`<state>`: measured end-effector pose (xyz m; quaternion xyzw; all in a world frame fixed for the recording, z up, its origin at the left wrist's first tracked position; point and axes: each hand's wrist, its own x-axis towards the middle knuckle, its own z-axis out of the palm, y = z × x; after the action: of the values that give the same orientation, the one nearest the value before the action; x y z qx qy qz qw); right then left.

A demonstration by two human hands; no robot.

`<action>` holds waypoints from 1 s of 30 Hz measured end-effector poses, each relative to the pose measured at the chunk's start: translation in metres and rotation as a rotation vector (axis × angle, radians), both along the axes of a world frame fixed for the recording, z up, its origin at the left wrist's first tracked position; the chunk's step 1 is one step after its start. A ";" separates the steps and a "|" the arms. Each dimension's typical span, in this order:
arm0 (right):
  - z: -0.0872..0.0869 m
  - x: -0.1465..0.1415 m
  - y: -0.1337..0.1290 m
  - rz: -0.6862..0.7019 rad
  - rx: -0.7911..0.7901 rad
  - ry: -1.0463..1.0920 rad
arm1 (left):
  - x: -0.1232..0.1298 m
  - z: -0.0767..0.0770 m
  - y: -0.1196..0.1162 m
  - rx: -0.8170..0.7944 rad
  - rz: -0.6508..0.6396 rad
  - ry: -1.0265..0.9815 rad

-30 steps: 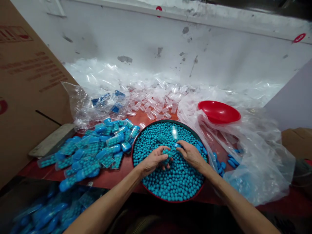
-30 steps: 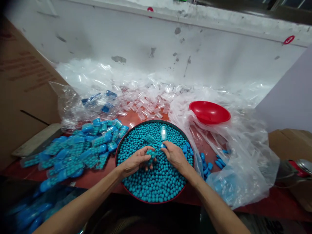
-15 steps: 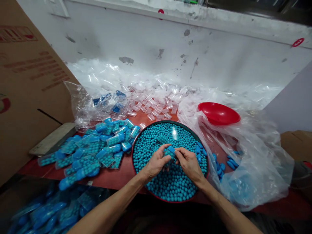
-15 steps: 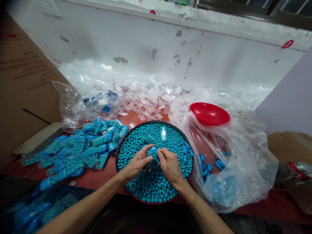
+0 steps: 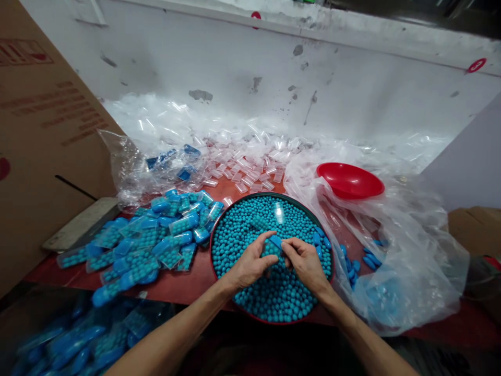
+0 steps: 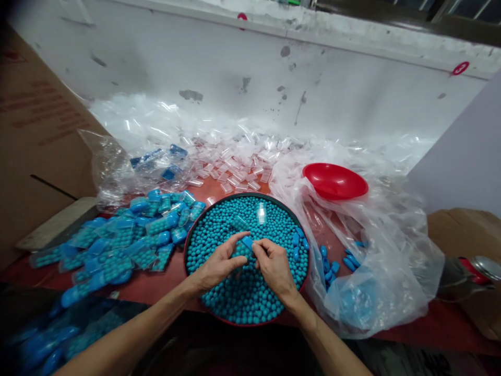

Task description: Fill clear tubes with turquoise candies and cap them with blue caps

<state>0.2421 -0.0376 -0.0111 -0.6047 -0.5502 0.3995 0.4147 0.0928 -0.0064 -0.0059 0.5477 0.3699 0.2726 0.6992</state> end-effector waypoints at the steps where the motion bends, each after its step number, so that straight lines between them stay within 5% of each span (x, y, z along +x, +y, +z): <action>1: 0.000 0.000 0.000 -0.004 0.018 -0.006 | 0.000 0.000 0.000 -0.001 0.002 0.002; 5: 0.002 -0.001 -0.002 0.029 0.024 0.004 | 0.000 -0.002 0.000 -0.048 -0.037 -0.013; 12: 0.010 -0.001 -0.002 0.078 0.092 -0.064 | 0.003 -0.003 -0.003 -0.008 0.093 0.023; 17: 0.008 -0.002 -0.003 -0.013 -0.024 0.065 | 0.004 0.003 -0.003 0.008 0.095 0.036; 23: 0.007 0.005 -0.007 0.074 0.208 -0.088 | 0.009 0.011 -0.005 -0.013 0.073 0.057; 28: 0.008 0.003 -0.009 -0.028 0.002 0.023 | 0.013 0.006 -0.007 0.088 0.119 0.135; 30: 0.009 0.001 -0.010 -0.042 0.031 0.000 | 0.014 0.001 -0.009 0.178 0.155 0.200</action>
<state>0.2435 -0.0480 -0.0024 -0.6096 -0.5438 0.3820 0.4322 0.1067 -0.0151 -0.0048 0.6016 0.4533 0.3014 0.5845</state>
